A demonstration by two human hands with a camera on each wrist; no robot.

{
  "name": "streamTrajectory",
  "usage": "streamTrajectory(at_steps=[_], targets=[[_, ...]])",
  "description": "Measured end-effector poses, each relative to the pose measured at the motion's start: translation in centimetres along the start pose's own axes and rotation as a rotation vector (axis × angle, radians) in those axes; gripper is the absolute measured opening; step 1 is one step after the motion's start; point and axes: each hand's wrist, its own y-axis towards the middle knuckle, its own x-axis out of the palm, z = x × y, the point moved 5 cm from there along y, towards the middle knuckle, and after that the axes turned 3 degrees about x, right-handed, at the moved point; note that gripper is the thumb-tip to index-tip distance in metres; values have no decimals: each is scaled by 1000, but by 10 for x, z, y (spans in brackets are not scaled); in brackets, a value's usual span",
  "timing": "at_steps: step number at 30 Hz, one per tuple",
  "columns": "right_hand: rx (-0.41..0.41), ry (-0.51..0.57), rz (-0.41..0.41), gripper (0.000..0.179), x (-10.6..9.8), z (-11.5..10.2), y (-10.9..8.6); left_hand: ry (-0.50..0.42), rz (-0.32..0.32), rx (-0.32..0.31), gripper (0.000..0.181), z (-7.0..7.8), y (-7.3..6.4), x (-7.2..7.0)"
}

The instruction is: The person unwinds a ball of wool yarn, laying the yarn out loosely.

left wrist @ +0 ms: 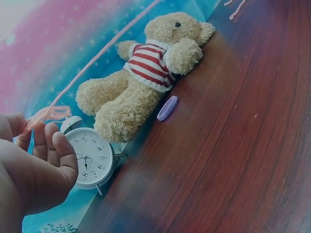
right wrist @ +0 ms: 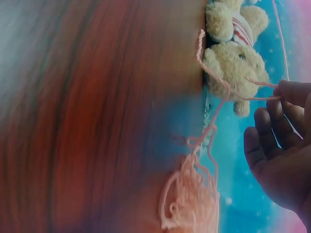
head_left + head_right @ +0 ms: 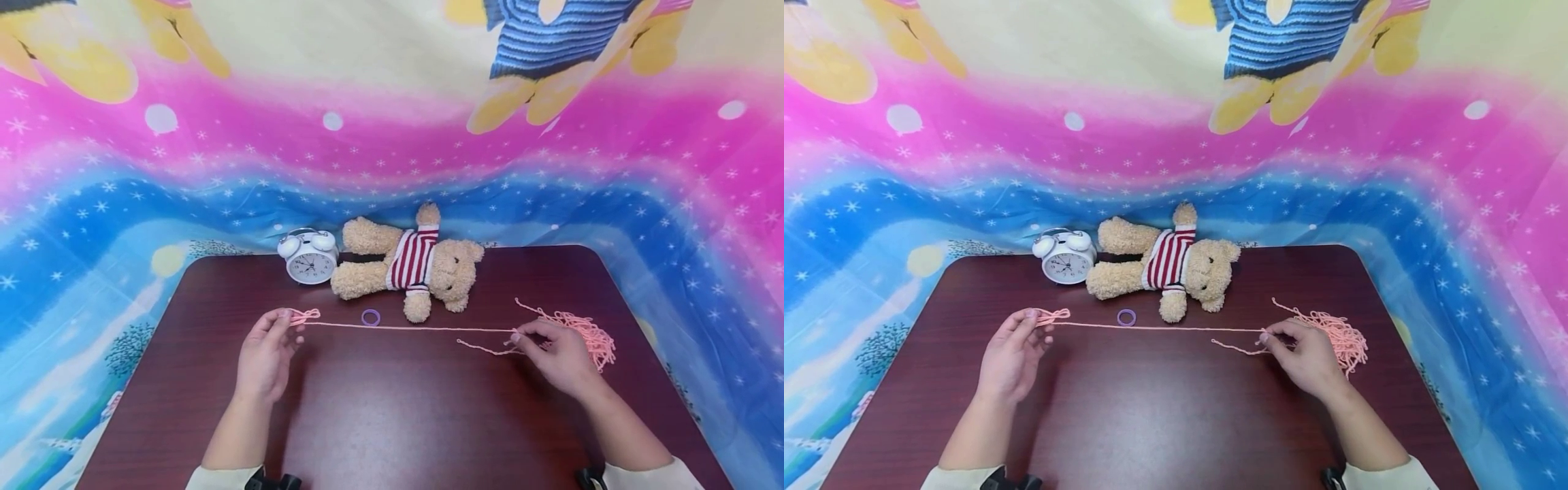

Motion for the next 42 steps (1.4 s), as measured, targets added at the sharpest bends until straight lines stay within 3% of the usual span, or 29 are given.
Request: streamTrajectory(at_steps=[4,10,17,26,31,37,42], targets=[[56,4,-5,4,-9,9,-6,-12,11,6,9,1,0,-3],[51,-47,42,4,-28,21,-13,-13,29,7,9,0,2,-9],[99,-46,66,3,-49,35,-22,-13,33,16,9,2,3,-12],[178,-94,110,17,-73,55,-28,21,2,20,12,4,1,-15],[187,-119,129,18,-80,64,-29,47,-55,29,16,4,0,-15],[225,-135,125,22,-86,74,-28,-5,-115,57,21,5,0,-15],[239,-128,133,22,-89,79,-26,10,-71,57,23,5,1,-17]])
